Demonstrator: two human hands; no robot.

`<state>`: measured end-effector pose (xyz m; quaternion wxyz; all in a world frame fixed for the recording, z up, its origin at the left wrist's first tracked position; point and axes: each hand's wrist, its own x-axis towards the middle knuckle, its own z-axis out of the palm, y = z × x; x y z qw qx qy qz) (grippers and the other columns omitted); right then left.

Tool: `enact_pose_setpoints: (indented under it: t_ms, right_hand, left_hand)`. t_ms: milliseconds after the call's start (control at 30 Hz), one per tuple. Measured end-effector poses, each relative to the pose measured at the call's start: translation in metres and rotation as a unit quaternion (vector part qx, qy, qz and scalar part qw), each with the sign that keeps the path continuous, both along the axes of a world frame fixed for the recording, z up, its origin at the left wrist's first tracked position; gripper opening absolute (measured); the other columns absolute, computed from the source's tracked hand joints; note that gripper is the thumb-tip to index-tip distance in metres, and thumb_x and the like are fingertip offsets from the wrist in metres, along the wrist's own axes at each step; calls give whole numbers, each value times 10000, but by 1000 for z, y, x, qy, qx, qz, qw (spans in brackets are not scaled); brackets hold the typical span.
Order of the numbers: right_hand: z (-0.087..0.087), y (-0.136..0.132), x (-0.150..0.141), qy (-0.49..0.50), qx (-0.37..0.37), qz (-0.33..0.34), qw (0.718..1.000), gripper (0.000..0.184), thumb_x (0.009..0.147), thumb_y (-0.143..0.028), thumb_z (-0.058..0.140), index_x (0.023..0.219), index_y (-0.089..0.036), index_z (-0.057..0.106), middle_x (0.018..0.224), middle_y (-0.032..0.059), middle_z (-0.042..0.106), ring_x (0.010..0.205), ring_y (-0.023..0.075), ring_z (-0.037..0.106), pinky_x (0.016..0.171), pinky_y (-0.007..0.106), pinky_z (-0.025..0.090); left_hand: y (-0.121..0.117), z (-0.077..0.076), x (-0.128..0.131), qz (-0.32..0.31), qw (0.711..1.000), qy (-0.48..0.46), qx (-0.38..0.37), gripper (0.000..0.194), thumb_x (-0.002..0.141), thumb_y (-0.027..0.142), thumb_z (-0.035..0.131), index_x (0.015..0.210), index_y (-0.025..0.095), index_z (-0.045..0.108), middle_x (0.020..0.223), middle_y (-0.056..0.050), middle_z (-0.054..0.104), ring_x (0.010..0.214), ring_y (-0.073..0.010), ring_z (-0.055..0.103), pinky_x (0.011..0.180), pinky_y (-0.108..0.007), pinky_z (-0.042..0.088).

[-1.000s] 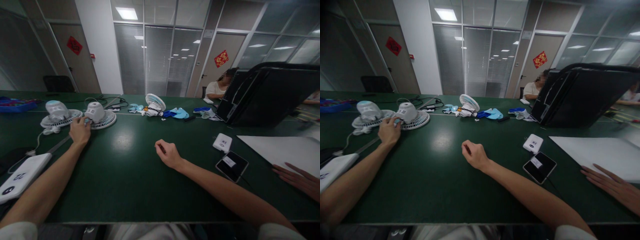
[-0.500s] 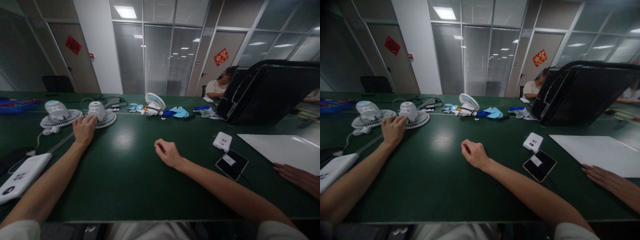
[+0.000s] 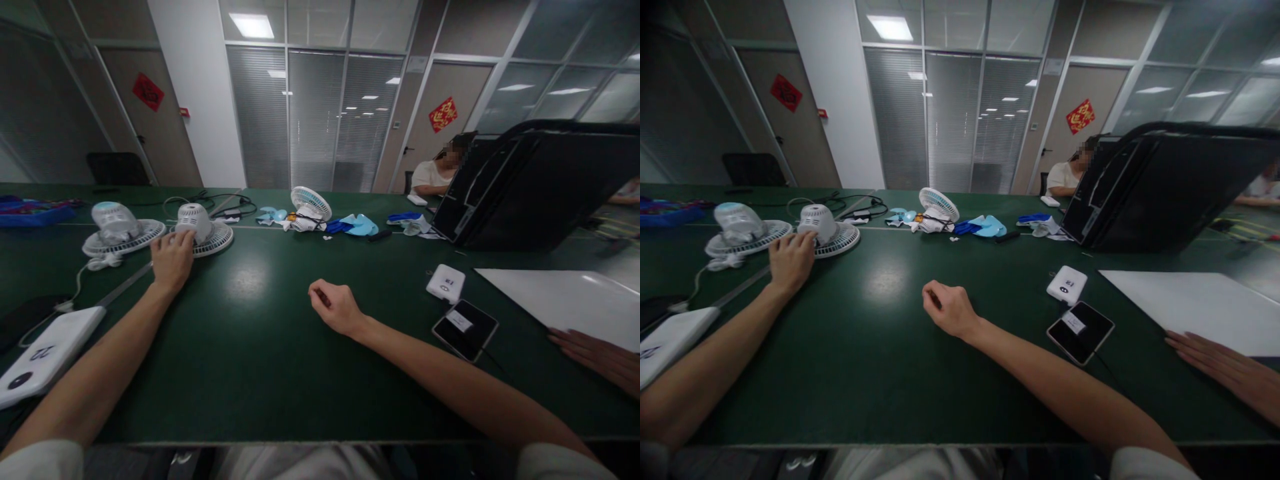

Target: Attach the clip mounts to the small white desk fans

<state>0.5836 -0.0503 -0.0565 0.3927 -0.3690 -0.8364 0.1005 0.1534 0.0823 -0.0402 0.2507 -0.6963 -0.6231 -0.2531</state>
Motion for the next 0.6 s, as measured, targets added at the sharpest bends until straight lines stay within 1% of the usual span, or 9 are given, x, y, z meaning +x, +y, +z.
enact_pose_setpoints:
  t_ms: [100, 233, 300, 400, 467, 533, 600]
  right_hand:
    - [0, 0, 0, -3, -1, 3, 1000, 152, 1014, -250, 483, 990, -179, 615, 754, -8, 615, 617, 105, 547, 595, 223, 430]
    - [0, 0, 0, -6, -7, 7, 1000, 151, 1016, -253, 489, 995, -179, 619, 770, -2, 629, 627, 107, 557, 597, 225, 441]
    - [0, 0, 0, -7, -10, 8, 1000, 151, 1017, -253, 491, 996, -178, 620, 776, 0, 635, 631, 108, 562, 603, 226, 448]
    - [0, 0, 1, -7, -12, 9, 1000, 148, 1015, -247, 493, 1002, -176, 623, 780, 1, 636, 633, 110, 563, 610, 228, 455]
    - [0, 0, 0, -8, -11, 6, 1000, 147, 1013, -244, 496, 1000, -176, 626, 782, 3, 636, 635, 111, 563, 609, 229, 454]
    - [0, 0, 0, -10, -9, 5, 1000, 145, 1011, -242, 498, 999, -178, 627, 782, 3, 638, 636, 112, 563, 610, 229, 453]
    - [-1, 0, 0, -11, -5, 2, 1000, 141, 1006, -242, 502, 990, -180, 627, 778, 2, 640, 634, 111, 565, 611, 228, 452]
  left_hand:
    - [-3, 2, 3, -14, 1000, -3, 5, 446, 1020, 222, 372, 1440, 142, 500, 1458, -188, 544, 1380, -396, 378, 1105, -575, 187]
    - [-4, 3, 8, -50, 999, -18, 8, 451, 989, 245, 416, 1424, 207, 529, 1479, -152, 536, 1417, -365, 377, 1157, -528, 187]
    - [-5, 3, 10, -62, 998, -28, 5, 476, 960, 270, 456, 1428, 211, 523, 1474, -154, 533, 1415, -360, 386, 1174, -515, 186]
    - [-5, 3, 11, -50, 998, -38, -11, 527, 921, 331, 511, 1427, 184, 509, 1435, -180, 541, 1404, -373, 389, 1186, -515, 170]
    - [-5, 3, 10, -33, 998, -41, -19, 518, 918, 352, 514, 1406, 177, 517, 1422, -185, 542, 1401, -376, 385, 1187, -515, 168]
    - [-4, 2, 9, -16, 999, -49, -11, 483, 924, 343, 507, 1371, 162, 535, 1449, -192, 513, 1401, -387, 373, 1173, -526, 188]
    - [-3, 1, 8, 8, 997, -81, 1, 467, 924, 316, 510, 1357, 142, 532, 1497, -198, 459, 1398, -408, 360, 1143, -544, 229]
